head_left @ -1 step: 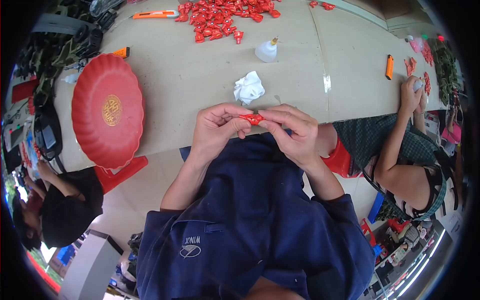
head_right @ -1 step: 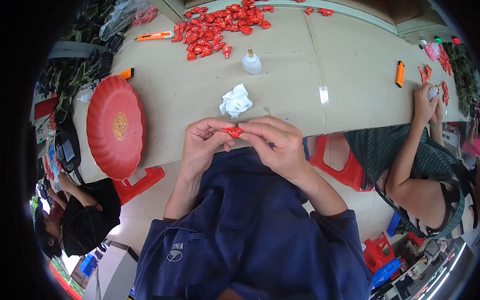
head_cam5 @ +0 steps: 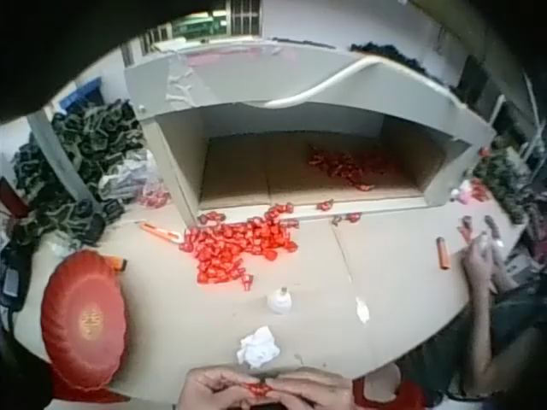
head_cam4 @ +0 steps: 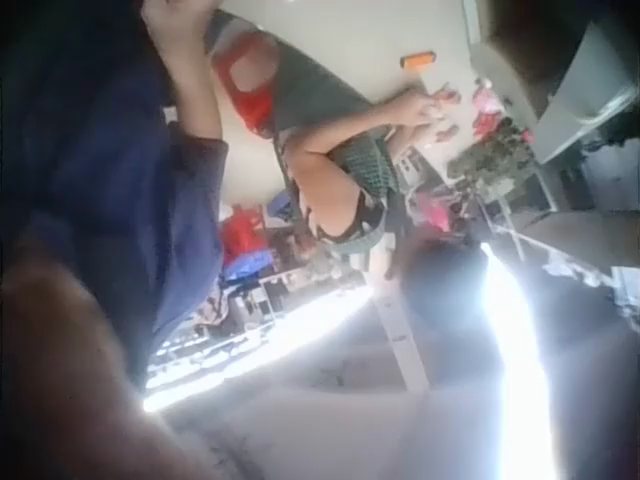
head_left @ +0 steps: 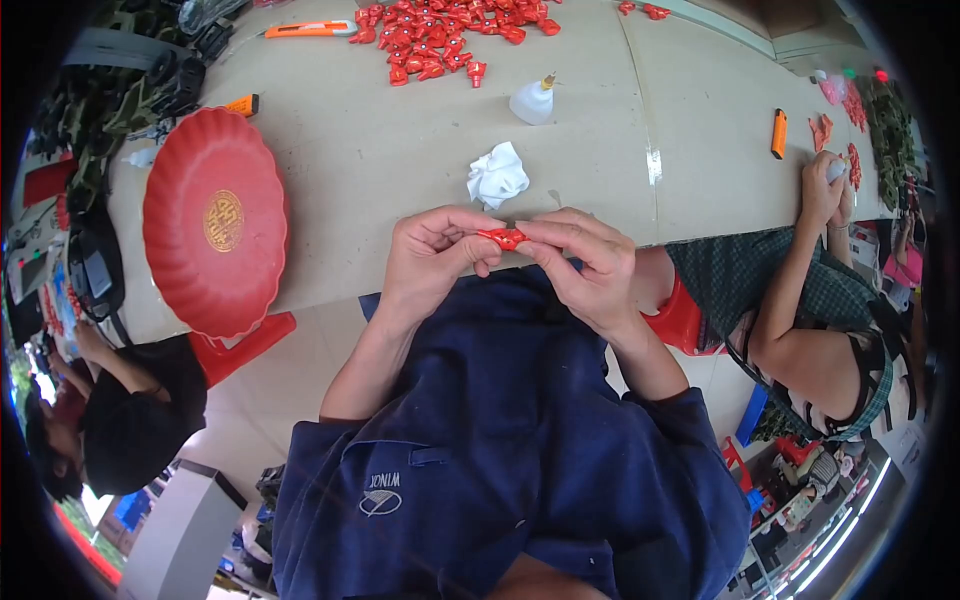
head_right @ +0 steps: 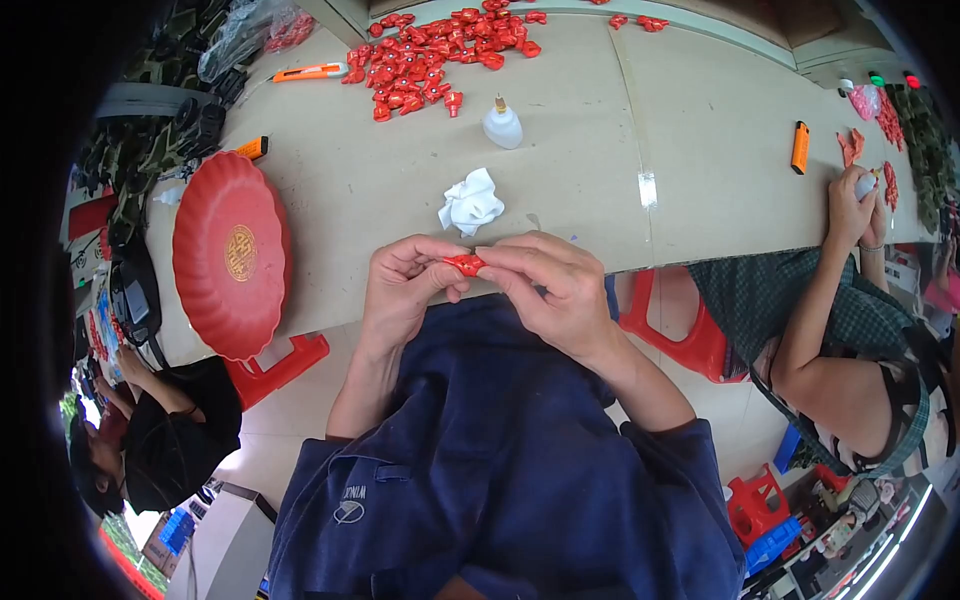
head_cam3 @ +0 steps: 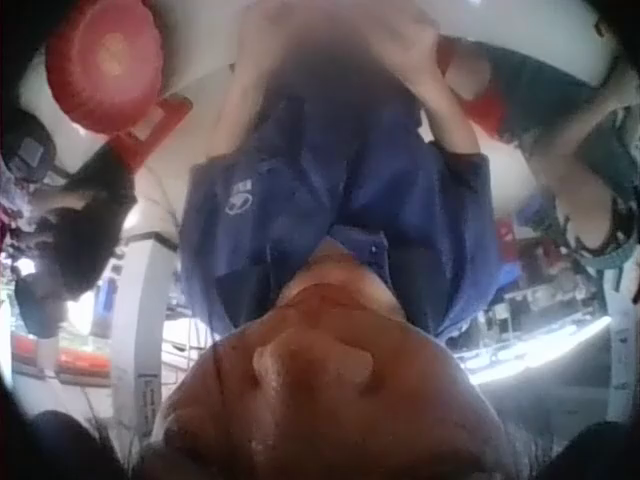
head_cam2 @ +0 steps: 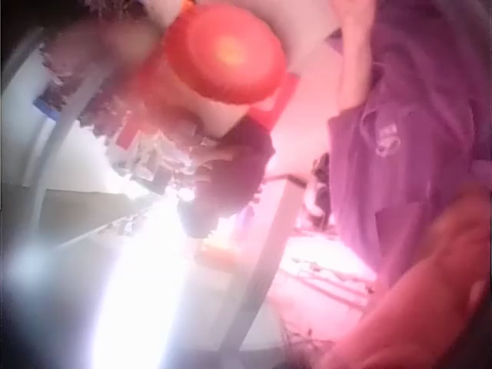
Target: The person applies glue to small plastic pieces using a squeeze bottle and presses the pieces together by hand.
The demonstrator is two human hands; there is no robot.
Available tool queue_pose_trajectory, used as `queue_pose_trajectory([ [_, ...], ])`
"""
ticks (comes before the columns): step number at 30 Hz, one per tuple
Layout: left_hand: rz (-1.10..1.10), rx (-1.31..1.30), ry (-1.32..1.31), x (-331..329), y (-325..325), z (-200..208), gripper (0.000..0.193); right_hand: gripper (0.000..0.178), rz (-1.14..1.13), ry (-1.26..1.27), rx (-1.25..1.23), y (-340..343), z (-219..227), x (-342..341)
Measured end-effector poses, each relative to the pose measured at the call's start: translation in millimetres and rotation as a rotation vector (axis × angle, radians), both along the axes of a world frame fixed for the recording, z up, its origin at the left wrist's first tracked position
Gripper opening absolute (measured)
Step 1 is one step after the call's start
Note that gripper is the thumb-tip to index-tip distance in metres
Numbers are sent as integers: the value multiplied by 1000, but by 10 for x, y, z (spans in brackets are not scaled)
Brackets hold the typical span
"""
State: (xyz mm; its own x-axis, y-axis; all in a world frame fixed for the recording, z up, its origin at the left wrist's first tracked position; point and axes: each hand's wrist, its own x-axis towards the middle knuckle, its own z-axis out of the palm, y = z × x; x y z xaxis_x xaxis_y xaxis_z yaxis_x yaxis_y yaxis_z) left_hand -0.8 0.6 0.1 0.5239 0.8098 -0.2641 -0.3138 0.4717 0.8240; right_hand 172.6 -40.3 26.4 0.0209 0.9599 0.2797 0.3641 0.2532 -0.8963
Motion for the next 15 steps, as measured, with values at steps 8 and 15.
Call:
queue_pose_trajectory([
  [8, -3, 39, 76, -13, 18, 25, 13, 17, -20, -10, 38, -13, -89, -30],
  [15, -14, -13, 116, -2, 52, 90, 10, 15, -69, 188, -135, -24, -100, -81],
])
